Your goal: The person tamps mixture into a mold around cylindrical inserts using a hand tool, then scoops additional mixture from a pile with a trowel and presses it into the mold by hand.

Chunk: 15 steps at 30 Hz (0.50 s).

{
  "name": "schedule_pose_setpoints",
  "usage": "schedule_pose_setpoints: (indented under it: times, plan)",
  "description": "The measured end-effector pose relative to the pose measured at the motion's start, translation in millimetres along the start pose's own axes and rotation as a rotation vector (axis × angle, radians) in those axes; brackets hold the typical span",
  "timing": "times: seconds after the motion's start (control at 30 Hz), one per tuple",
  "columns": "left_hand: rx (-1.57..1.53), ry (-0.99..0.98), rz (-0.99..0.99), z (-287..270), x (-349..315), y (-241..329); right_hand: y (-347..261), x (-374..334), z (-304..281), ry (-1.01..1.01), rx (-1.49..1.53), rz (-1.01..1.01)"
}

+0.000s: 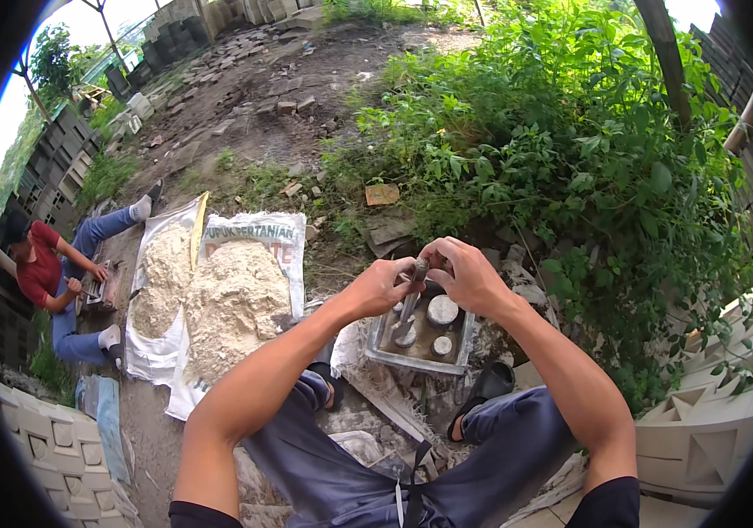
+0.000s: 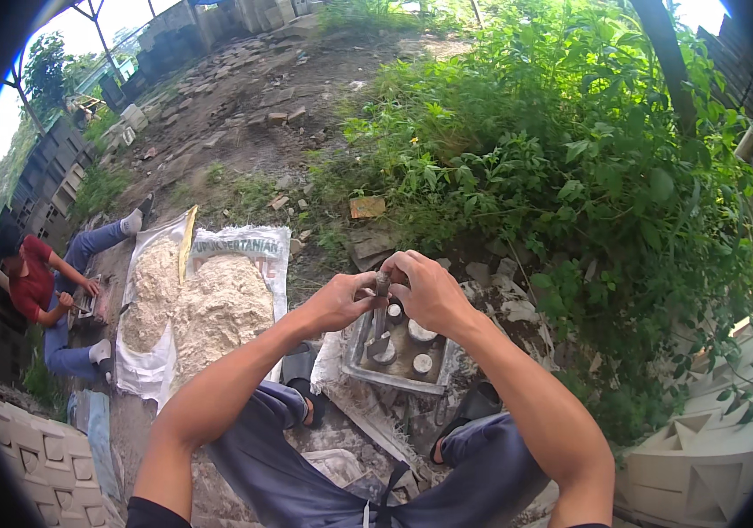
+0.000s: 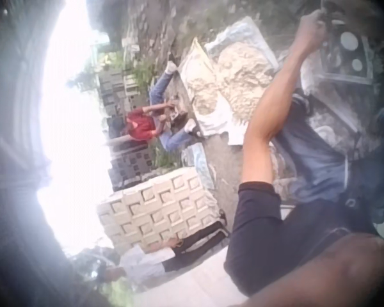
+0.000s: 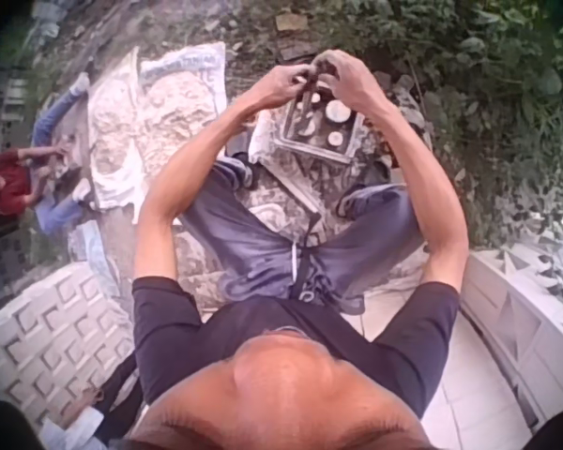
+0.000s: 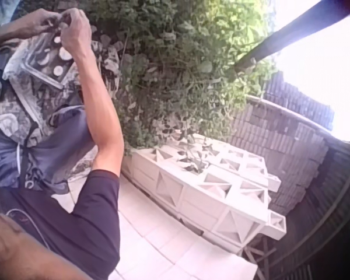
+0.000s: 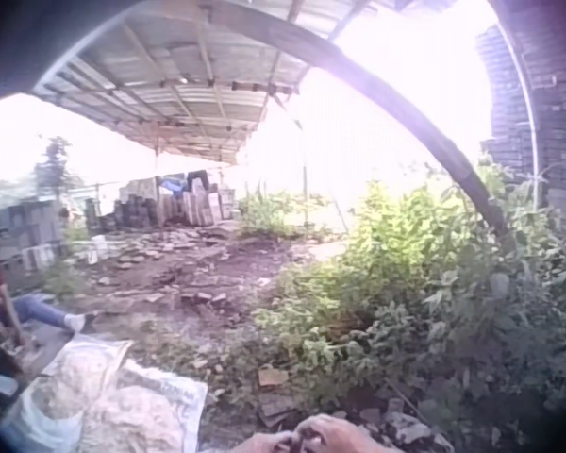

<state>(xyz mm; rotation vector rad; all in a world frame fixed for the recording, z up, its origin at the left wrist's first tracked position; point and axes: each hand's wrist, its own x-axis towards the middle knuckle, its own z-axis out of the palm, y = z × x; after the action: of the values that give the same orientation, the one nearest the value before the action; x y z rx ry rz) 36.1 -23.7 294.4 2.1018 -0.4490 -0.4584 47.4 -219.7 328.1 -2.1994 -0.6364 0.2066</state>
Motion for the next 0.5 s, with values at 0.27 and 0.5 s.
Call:
schedule_pose_setpoints:
  times: [0.27, 0.5]
  plan:
    - [-0.029, 0.004, -0.052, -0.1, 2.4, -2.4, 1.1, -0.5, 4.4, 0.064, 0.023, -0.057]
    - [-0.061, 0.009, 0.000, 2.5, 3.2, -1.8, 4.7, 0.2, -2.5, -0.003, -0.003, -0.012]
